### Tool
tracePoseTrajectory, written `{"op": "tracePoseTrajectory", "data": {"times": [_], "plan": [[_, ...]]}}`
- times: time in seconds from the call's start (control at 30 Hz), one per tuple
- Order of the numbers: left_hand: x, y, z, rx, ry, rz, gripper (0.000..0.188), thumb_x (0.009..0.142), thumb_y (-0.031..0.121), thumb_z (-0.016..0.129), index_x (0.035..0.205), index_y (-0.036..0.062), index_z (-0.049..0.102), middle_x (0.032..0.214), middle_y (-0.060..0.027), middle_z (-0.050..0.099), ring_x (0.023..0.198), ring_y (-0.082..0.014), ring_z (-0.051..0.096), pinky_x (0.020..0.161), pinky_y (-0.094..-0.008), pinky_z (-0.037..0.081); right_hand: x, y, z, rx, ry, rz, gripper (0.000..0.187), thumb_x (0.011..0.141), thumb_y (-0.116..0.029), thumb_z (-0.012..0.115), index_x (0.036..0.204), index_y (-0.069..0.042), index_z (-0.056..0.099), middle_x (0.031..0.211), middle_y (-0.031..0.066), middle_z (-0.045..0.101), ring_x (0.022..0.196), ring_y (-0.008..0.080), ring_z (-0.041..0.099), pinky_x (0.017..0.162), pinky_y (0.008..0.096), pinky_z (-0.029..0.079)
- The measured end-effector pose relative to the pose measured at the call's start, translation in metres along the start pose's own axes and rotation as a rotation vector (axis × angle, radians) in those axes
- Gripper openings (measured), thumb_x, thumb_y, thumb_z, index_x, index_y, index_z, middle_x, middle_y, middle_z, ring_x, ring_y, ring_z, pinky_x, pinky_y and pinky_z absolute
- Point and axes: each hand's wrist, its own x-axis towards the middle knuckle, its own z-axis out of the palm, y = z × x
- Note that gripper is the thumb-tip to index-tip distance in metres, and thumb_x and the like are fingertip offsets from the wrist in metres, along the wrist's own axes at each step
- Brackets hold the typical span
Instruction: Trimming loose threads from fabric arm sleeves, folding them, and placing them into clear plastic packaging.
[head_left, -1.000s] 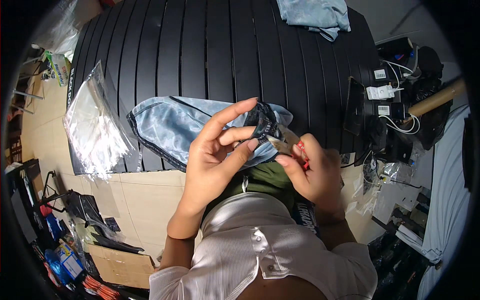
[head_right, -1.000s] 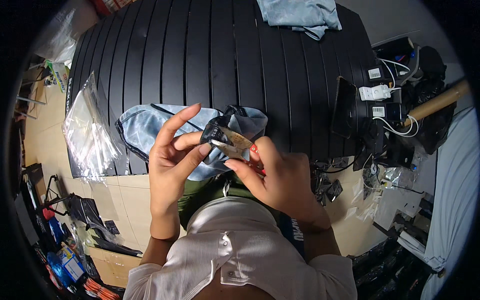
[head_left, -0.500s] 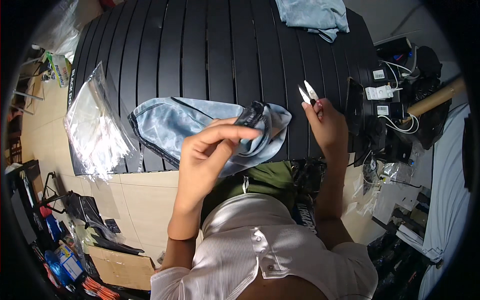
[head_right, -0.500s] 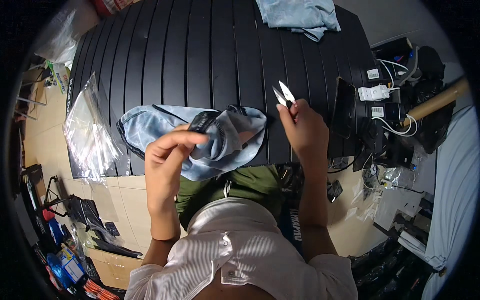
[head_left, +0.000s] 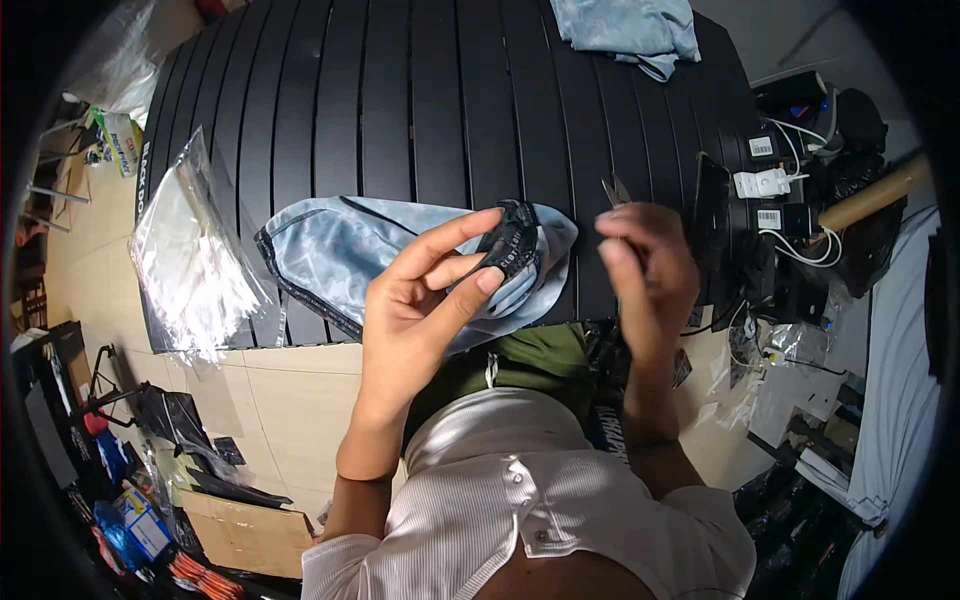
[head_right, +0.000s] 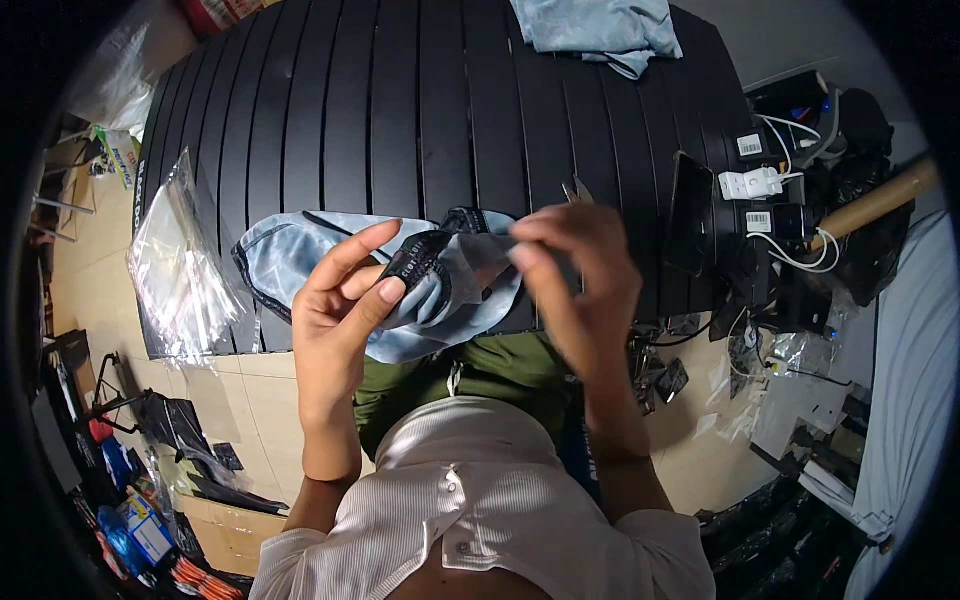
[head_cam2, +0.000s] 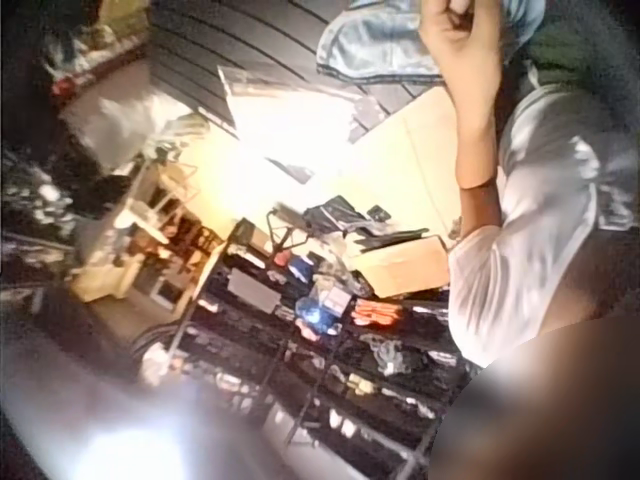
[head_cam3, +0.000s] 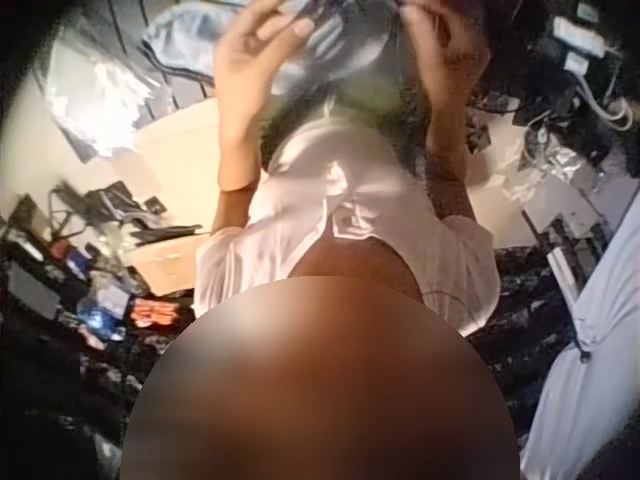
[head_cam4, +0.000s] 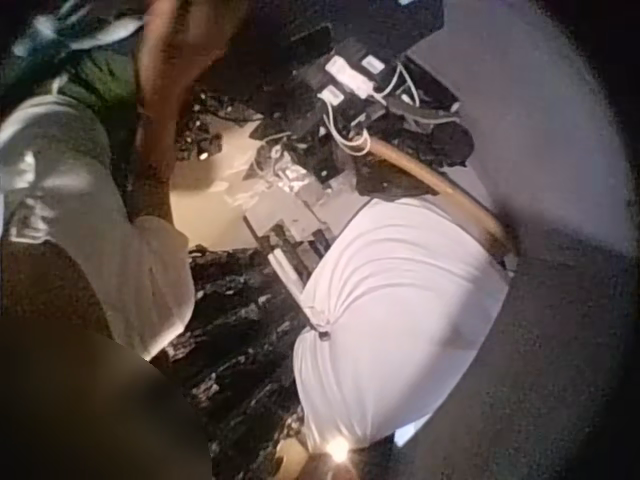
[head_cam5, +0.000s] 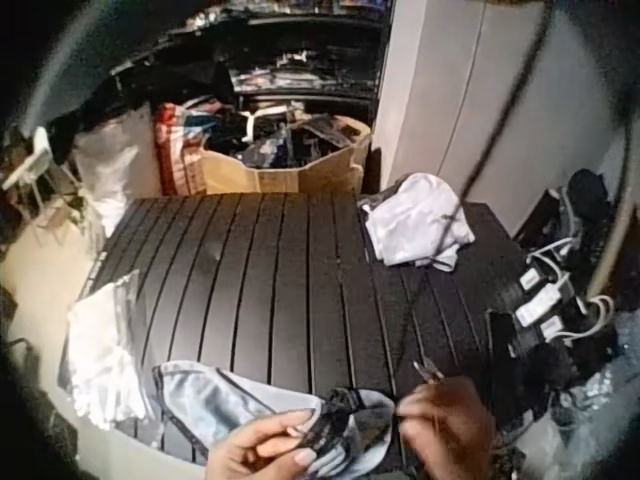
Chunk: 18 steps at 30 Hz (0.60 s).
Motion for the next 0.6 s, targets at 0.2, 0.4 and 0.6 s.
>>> {"op": "tracePoseTrajectory", "data": {"times": [0.2,0.4,0.6], "plan": [[-0.002,-0.002,0.003,0.027,-0.053,0.016,0.041,0.082,-0.007,0.056,0.121,-0.0040,0.045,0.103,-0.0106,0.063,0.097,-0.0102,0.057,0.084,-0.0207,0.043,0.004,-0.027,0.021,-0.048,-0.061,-0.260,0.024,0.063,-0.009,0.073,0.085,-0.003,0.065,0.087,0.0070,0.062,0.082,0.0232,0.054,0.073,0.0310,0.043],[-0.002,-0.003,0.002,0.088,-0.062,0.037,0.041,0.081,-0.008,0.056,0.120,-0.0038,0.045,0.107,-0.0088,0.060,0.098,-0.0111,0.058,0.083,-0.0202,0.043,0.005,-0.028,0.019,-0.043,-0.091,-0.219,0.022,0.063,-0.003,0.071,0.084,-0.004,0.065,0.083,0.0061,0.062,0.077,0.0214,0.054,0.072,0.0305,0.043],[0.000,-0.005,0.003,0.145,-0.047,0.038,0.040,0.081,-0.008,0.056,0.119,-0.0038,0.046,0.110,-0.0080,0.058,0.099,-0.0119,0.058,0.084,-0.0204,0.043,0.003,-0.025,0.017,-0.072,-0.039,-0.179,0.016,0.064,0.002,0.068,0.079,-0.003,0.064,0.081,0.0061,0.062,0.077,0.0202,0.054,0.073,0.0299,0.042]]}}
